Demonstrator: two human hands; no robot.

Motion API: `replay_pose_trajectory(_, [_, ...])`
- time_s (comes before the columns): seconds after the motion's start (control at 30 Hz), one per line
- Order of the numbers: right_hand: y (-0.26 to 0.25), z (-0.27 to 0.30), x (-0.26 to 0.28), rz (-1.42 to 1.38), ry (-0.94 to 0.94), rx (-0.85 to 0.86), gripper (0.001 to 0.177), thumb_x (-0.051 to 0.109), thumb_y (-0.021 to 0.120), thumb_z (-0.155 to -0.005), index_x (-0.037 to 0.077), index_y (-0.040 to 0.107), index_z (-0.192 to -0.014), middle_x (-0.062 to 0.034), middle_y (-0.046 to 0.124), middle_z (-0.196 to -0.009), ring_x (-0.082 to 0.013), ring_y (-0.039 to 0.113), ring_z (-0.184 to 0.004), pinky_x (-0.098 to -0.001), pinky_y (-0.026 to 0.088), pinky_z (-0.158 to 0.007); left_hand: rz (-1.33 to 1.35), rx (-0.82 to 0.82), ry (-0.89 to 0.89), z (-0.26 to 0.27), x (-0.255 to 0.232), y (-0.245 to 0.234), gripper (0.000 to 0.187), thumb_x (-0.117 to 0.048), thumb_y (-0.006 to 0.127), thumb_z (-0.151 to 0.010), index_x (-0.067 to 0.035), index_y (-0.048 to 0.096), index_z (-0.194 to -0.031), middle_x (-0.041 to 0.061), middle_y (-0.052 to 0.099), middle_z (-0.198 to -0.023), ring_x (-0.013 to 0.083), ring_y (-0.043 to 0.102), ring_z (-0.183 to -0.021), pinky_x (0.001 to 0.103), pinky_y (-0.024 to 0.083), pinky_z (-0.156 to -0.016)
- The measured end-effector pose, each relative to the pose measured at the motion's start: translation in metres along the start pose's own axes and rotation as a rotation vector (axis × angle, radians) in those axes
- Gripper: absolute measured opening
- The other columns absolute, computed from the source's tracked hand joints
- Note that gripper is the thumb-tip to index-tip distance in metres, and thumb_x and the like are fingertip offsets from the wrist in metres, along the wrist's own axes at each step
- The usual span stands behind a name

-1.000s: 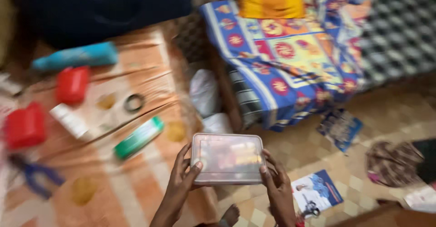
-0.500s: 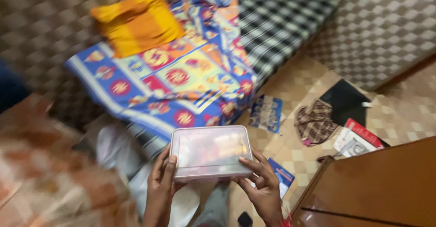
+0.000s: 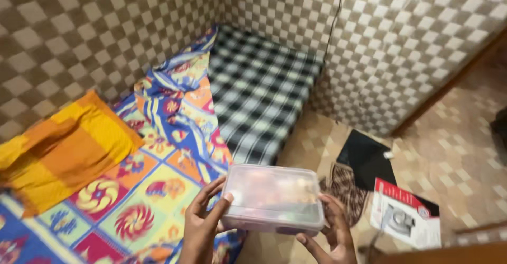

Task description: The person organizes cosmetic and personal care items by placing them into a plastic container, then picks up a bottle and a small green roll and puts them on a shelf.

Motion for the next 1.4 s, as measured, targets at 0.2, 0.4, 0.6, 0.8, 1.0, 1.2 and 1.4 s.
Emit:
replay_pose_trajectory(0.2, [-0.048, -0.167, -0.004, 0.035, -0.205, 0.239, 0.086, 0.02, 0.093, -0.07, 0.01, 0.037, -0.136, -0.021, 0.015, -0.168, -0.036, 0.021, -0.155, -0.0465, 0.026, -0.119, -0.091, 0.09, 0.056, -0.142, -0.012, 0.097, 0.05, -0.02, 0.078, -0.083, -0.008, 0.072, -0.131, 0.007, 0.073, -0.116, 0.0129, 0.066, -0.092, 0.027, 0.051, -0.058])
replay_pose_trajectory(0.4, [-0.092, -0.331, -0.021, -0.125, -0.113, 0.335, 0.076, 0.012, 0.095, -0.067, 0.006, 0.048, -0.126, -0.0213, 0.023, -0.168, -0.0329, 0.03, -0.154, -0.0449, 0.04, -0.112, -0.011, -0.054, -0.046, -0.256, -0.042, 0.189, 0.044, -0.032, 0.072, -0.085, -0.01, 0.072, -0.123, 0.0, 0.073, -0.101, 0.0123, 0.067, -0.084, 0.031, 0.054, -0.06])
replay_pose_trajectory(0.6, [-0.095, -0.505, -0.026, -0.136, -0.312, 0.21, 0.07, -0.003, 0.088, -0.069, 0.006, 0.046, -0.124, -0.0187, 0.028, -0.164, -0.0284, 0.049, -0.139, -0.0424, 0.046, -0.113, 0.264, -0.011, 0.185, -0.376, -0.075, 0.275, 0.063, -0.037, 0.075, -0.085, -0.005, 0.057, -0.136, 0.008, 0.066, -0.117, 0.0191, 0.068, -0.098, 0.036, 0.059, -0.08])
replay_pose_trajectory(0.8, [-0.076, -0.671, -0.044, -0.243, -0.273, 0.17, 0.067, -0.002, 0.087, -0.066, 0.005, 0.048, -0.119, -0.0156, 0.025, -0.168, -0.0309, 0.058, -0.13, -0.0423, 0.055, -0.097, 0.304, -0.089, 0.25, -0.501, -0.1, 0.349, 0.085, -0.043, 0.071, -0.082, -0.012, 0.033, -0.151, 0.017, 0.055, -0.133, 0.0261, 0.066, -0.109, 0.038, 0.063, -0.08])
replay_pose_trajectory(1.0, [-0.057, -0.839, -0.064, -0.078, -0.5, 0.079, 0.065, 0.0, 0.092, -0.063, 0.002, 0.052, -0.114, -0.018, 0.032, -0.158, -0.0316, 0.053, -0.135, -0.0405, 0.055, -0.096, 0.197, 0.008, 0.185, -0.644, -0.138, 0.432, 0.092, -0.052, 0.065, -0.084, -0.004, 0.029, -0.153, 0.02, 0.055, -0.131, 0.0316, 0.074, -0.088, 0.041, 0.065, -0.067])
replay_pose_trajectory(1.2, [-0.035, -1.0, -0.082, -0.011, -0.557, 0.037, 0.066, 0.009, 0.096, -0.063, 0.004, 0.055, -0.114, -0.0137, 0.039, -0.149, -0.0209, 0.06, -0.117, -0.0356, 0.061, -0.087, 0.044, -0.023, 0.309, -0.774, -0.201, 0.497, 0.102, -0.035, 0.075, -0.083, -0.019, 0.012, -0.161, 0.018, 0.056, -0.126, 0.0222, 0.072, -0.087, 0.039, 0.064, -0.066])
replay_pose_trajectory(1.4, [0.01, -1.14, -0.12, -0.05, -0.553, -0.016, 0.069, 0.016, 0.098, -0.062, 0.004, 0.057, -0.116, -0.0113, 0.047, -0.139, -0.0186, 0.06, -0.106, -0.033, 0.064, -0.083, 0.012, -0.111, 0.507, -0.94, -0.238, 0.502, 0.092, -0.013, 0.071, -0.084, -0.021, 0.021, -0.161, 0.015, 0.064, -0.117, 0.0198, 0.069, -0.084, 0.033, 0.06, -0.064])
Point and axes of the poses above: each hand's wrist, its own z-axis away from the middle knuckle, its own y-axis out of the palm, x = y × z, the point moved 4 cm from there along -z, towards the middle knuckle
